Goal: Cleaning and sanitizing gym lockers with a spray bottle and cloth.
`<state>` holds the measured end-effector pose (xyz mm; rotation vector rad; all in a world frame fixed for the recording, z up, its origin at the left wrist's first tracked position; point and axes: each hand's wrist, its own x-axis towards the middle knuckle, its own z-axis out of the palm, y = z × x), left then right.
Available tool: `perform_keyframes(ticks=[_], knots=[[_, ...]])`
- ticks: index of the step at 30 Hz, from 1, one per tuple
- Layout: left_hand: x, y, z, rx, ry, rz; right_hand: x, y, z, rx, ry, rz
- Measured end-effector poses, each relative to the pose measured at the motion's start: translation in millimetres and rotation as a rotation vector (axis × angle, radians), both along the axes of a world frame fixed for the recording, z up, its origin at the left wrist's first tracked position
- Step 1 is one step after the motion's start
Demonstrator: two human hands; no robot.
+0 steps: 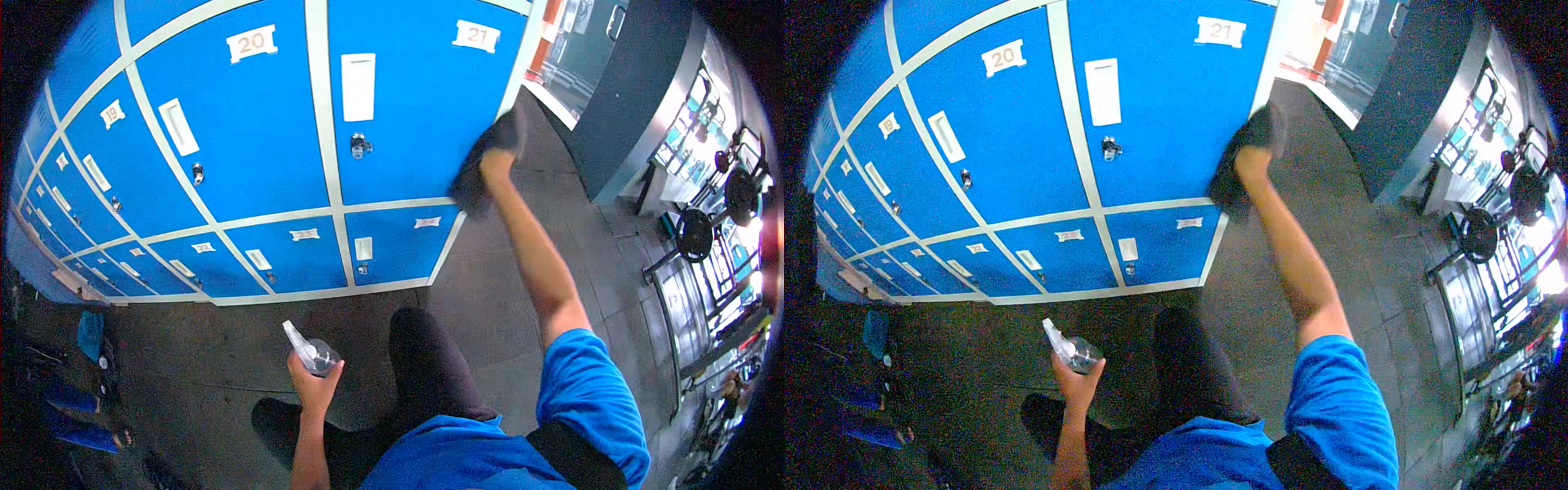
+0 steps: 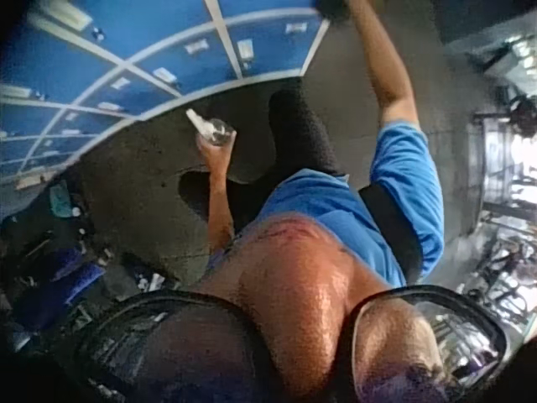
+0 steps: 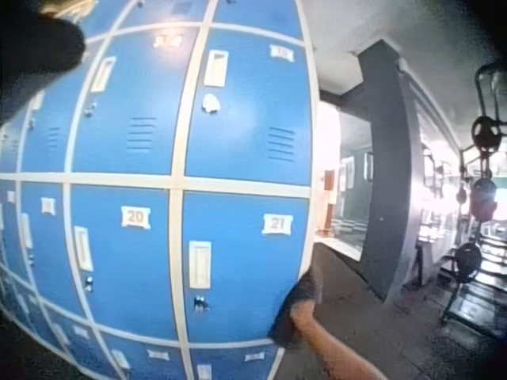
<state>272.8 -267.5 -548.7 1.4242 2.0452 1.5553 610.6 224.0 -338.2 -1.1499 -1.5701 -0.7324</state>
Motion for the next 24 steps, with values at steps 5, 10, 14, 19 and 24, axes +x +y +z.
perform_keyframes(ticks=[5, 10, 14, 19, 24], knots=[[-11, -3, -1, -0.072, -0.068, 0.103, -64, -68, -88, 0.199, 0.577, 0.634], [-11, 12, -41, -0.067, -0.088, -0.003, -60, -90, -100, -0.023, 0.491, 0.393], [9, 20, -34, -0.084, -0.265, -0.063, -55, -92, -101, 0.036, 0.379, 0.441], [7, 15, -48, -0.178, -0.182, -0.134, -66, -88, -111, -0.065, 0.414, 0.494], [27, 26, -15, -0.156, -0.028, -0.185, 9, -89, -154, -0.35, 0.059, 0.052]])
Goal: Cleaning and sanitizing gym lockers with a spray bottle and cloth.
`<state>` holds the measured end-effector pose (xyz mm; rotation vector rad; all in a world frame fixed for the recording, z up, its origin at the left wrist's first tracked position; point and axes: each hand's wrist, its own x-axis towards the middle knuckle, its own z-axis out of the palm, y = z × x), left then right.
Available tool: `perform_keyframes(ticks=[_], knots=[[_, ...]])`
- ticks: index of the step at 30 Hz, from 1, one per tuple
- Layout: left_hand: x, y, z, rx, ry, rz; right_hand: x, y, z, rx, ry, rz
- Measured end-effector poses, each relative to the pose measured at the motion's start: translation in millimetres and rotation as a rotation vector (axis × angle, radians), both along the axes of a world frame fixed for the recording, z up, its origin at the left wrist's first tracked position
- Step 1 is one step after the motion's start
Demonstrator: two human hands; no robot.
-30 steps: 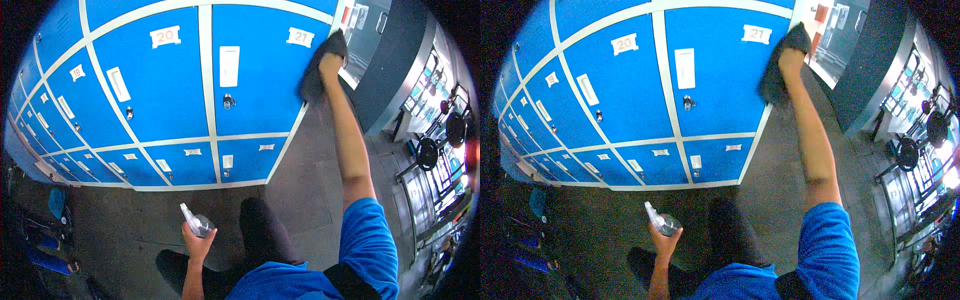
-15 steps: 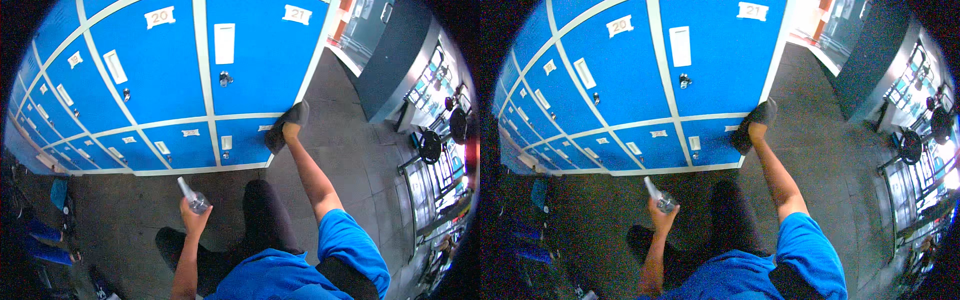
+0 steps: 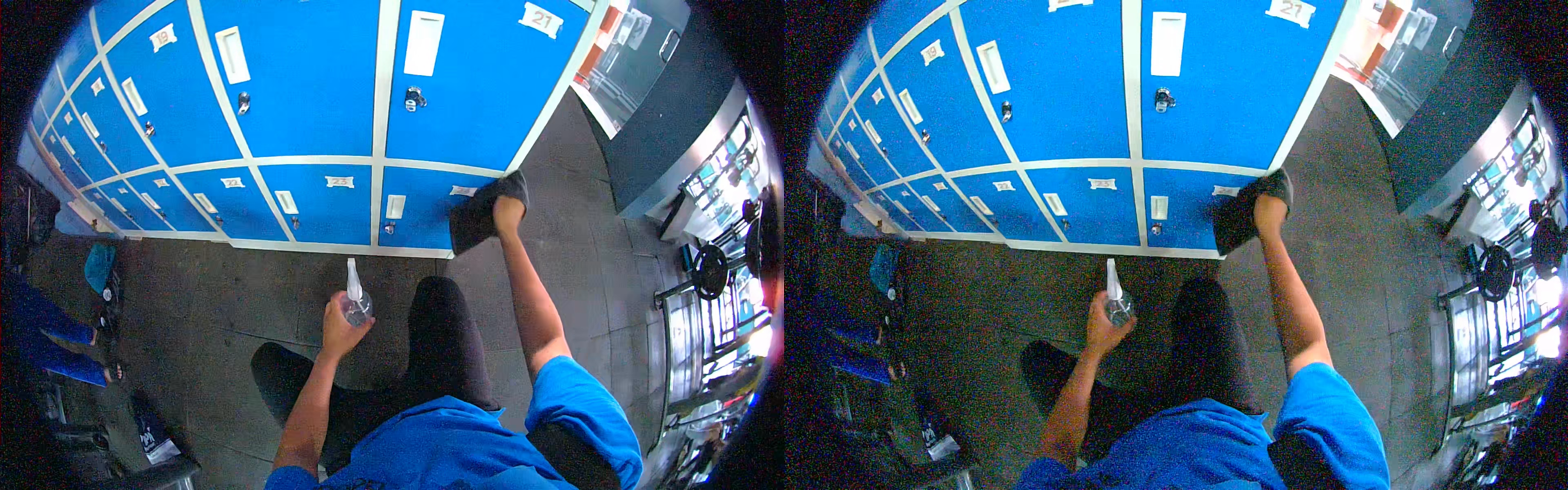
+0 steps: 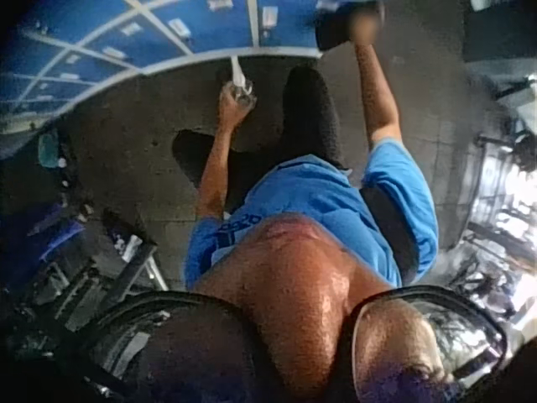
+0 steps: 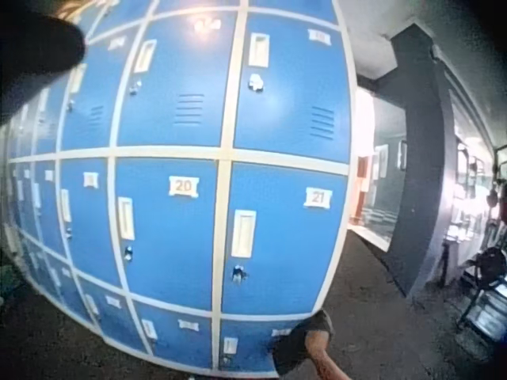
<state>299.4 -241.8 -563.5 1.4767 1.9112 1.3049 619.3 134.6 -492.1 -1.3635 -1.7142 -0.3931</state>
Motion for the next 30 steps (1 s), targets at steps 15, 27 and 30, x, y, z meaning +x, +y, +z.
perform_keyframes(ticks=[15, 27, 30], knots=[[-16, -23, 3, -0.056, 0.081, 0.016, -237, -81, 276, 0.302, -0.005, 0.472], [-27, -42, 16, -0.025, 0.058, 0.064, -111, -188, 288, 0.131, 0.274, 0.597], [-27, -39, 10, -0.035, 0.067, 0.038, -94, -175, 281, 0.154, 0.289, 0.623]])
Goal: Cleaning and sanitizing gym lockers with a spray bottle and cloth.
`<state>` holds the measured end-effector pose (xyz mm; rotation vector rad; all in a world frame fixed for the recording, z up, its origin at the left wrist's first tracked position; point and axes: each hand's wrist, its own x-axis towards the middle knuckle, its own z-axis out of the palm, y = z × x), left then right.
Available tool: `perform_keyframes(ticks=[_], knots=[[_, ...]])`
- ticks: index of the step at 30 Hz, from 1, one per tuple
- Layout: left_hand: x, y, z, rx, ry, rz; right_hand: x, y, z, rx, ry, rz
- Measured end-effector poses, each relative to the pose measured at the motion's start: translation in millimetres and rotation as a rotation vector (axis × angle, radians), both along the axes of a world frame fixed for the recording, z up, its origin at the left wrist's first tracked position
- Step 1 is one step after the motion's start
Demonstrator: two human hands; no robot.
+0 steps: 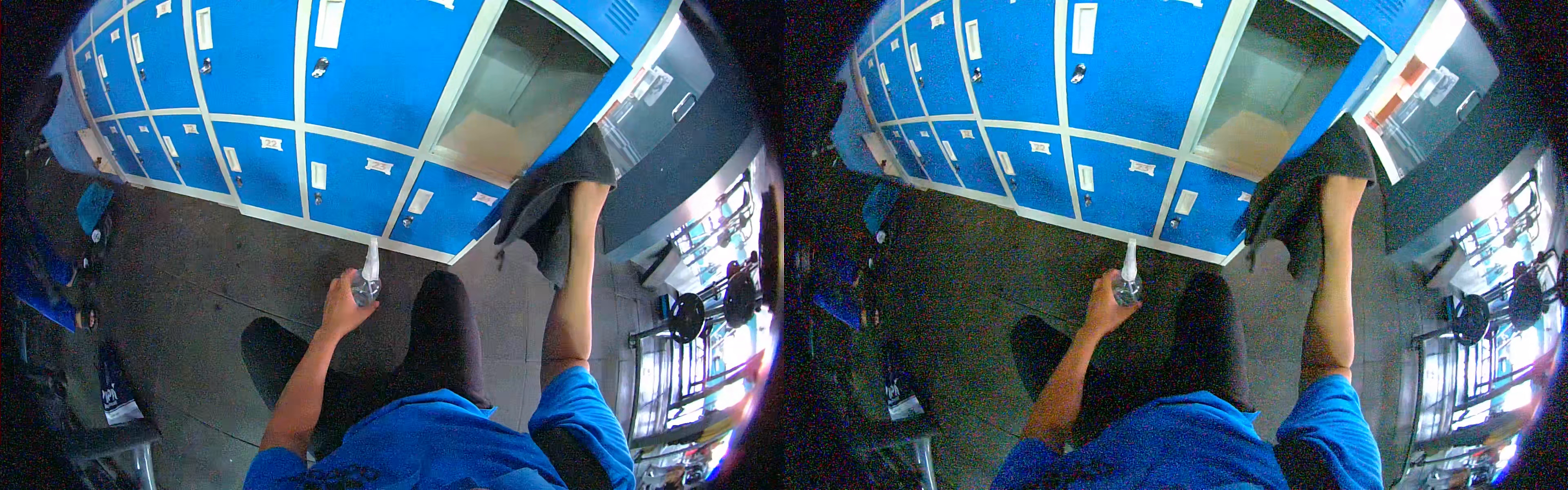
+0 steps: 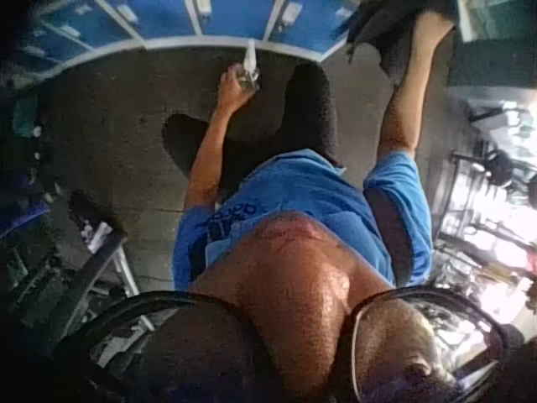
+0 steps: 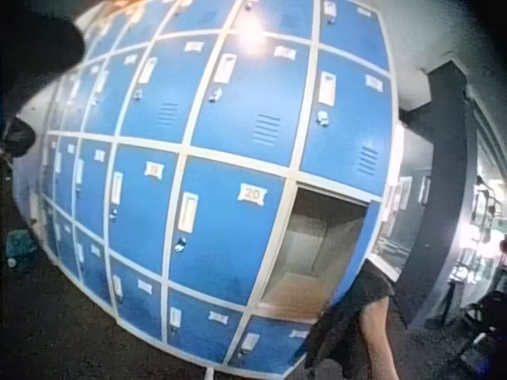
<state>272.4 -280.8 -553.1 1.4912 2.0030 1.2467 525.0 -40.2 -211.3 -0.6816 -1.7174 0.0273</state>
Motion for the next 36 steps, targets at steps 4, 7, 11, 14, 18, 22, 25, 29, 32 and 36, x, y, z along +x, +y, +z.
perform_keyframes(ticks=[4, 7, 11, 14, 18, 22, 25, 29, 32, 36], knots=[[-3, 5, -8, -0.093, -0.01, -0.035, 5, 9, -5, 0.106, -0.084, -0.081], [-8, 4, -15, -0.121, -0.021, -0.036, 19, 4, -9, 0.046, 0.029, -0.039], [-14, 9, -20, -0.212, -0.015, -0.029, 69, -22, -11, -0.293, 0.455, 0.079], [-14, 22, -34, -0.096, 0.048, -0.03, 154, -2, -24, -0.035, 0.071, -0.322], [-6, 28, -24, -0.146, -0.073, -0.119, 167, -17, -33, -0.121, 0.251, -0.416], [14, 37, -13, 0.01, -0.196, -0.106, 174, -38, -57, 0.04, 0.484, -0.223], [22, 36, 17, 0.003, -0.28, -0.154, 149, -85, -80, -0.002, 0.169, -0.313], [36, 28, 91, -0.009, -0.398, -0.348, 93, -127, -107, -0.089, -0.551, -0.412], [41, 21, 152, -0.133, -0.319, -0.54, 44, -94, -139, -0.572, -0.148, 0.251], [42, 20, 179, -0.209, -0.032, -0.74, -20, -102, -151, -0.805, -0.057, 0.637]])
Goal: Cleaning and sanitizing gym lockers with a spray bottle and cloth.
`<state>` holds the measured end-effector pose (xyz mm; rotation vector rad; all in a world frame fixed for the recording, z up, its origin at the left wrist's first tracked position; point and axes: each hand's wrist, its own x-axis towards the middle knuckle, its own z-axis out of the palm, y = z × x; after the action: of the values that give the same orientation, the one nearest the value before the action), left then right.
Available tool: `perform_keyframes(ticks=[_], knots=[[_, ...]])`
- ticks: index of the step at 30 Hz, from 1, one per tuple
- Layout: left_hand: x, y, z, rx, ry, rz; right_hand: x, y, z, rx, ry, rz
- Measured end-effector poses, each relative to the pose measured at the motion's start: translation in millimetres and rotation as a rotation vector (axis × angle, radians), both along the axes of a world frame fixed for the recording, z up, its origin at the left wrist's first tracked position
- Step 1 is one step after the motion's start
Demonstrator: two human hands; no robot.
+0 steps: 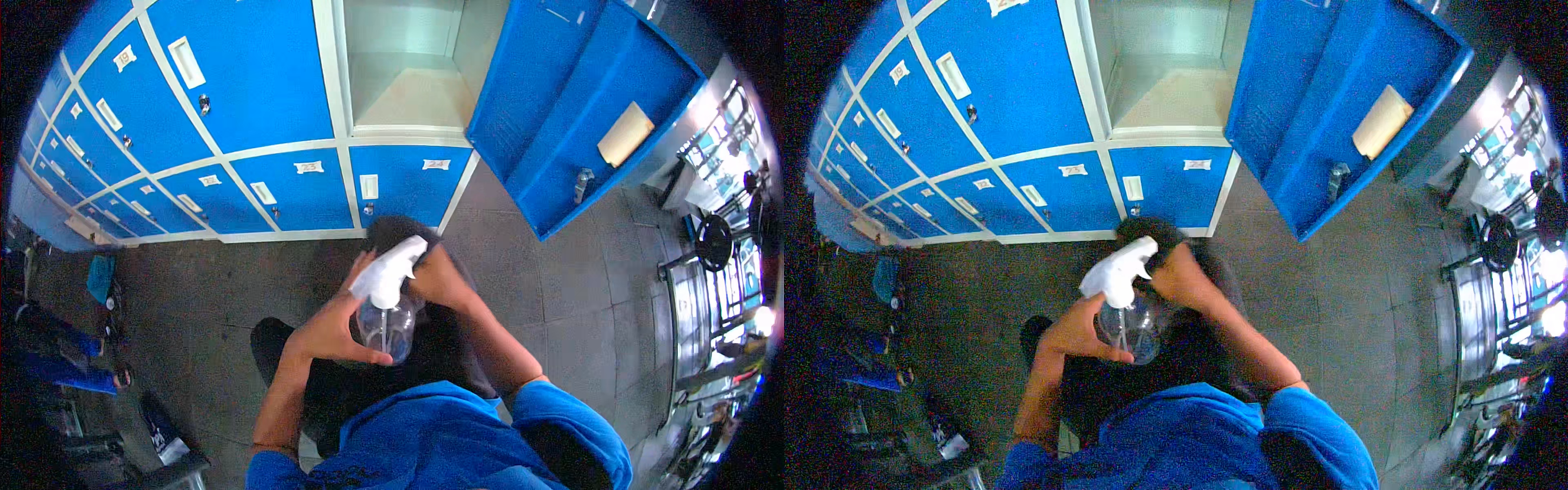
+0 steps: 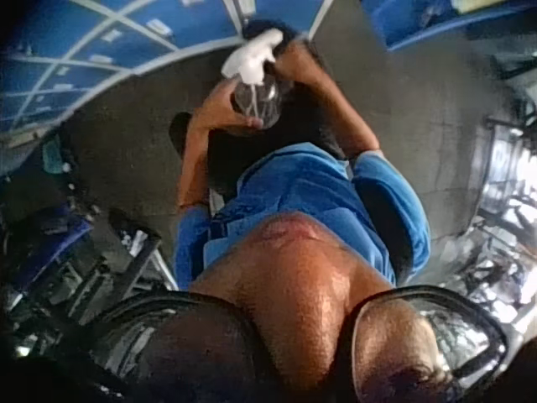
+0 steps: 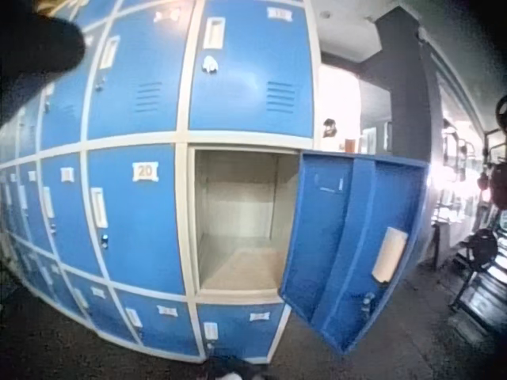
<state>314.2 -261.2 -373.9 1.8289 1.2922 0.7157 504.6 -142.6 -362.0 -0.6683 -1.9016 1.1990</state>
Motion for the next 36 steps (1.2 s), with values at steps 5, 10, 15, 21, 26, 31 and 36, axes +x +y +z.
perform_keyframes(ticks=[5, 10, 15, 21, 26, 31, 36], knots=[[12, 11, -10, -0.044, -0.057, 0.215, 9, 30, -60, 0.13, -0.328, 0.244], [9, 20, -7, 0.021, -0.051, 0.285, 37, 43, 3, 0.101, -0.648, 0.357], [30, 59, 50, 0.186, 0.153, 0.436, 51, 41, 47, 0.125, -0.227, 0.159], [53, 108, 129, 0.247, 0.458, 0.41, 2, 68, 71, -0.06, 0.298, -0.04], [52, 140, 125, 0.376, 0.483, 0.43, 14, 110, 95, -0.19, 0.522, -0.2], [27, 162, 87, 0.287, 0.217, 0.321, 39, 152, 96, 0.041, 0.552, -0.323], [17, 163, 51, 0.192, 0.144, 0.046, 37, 185, 95, 0.137, 0.427, -0.269]])
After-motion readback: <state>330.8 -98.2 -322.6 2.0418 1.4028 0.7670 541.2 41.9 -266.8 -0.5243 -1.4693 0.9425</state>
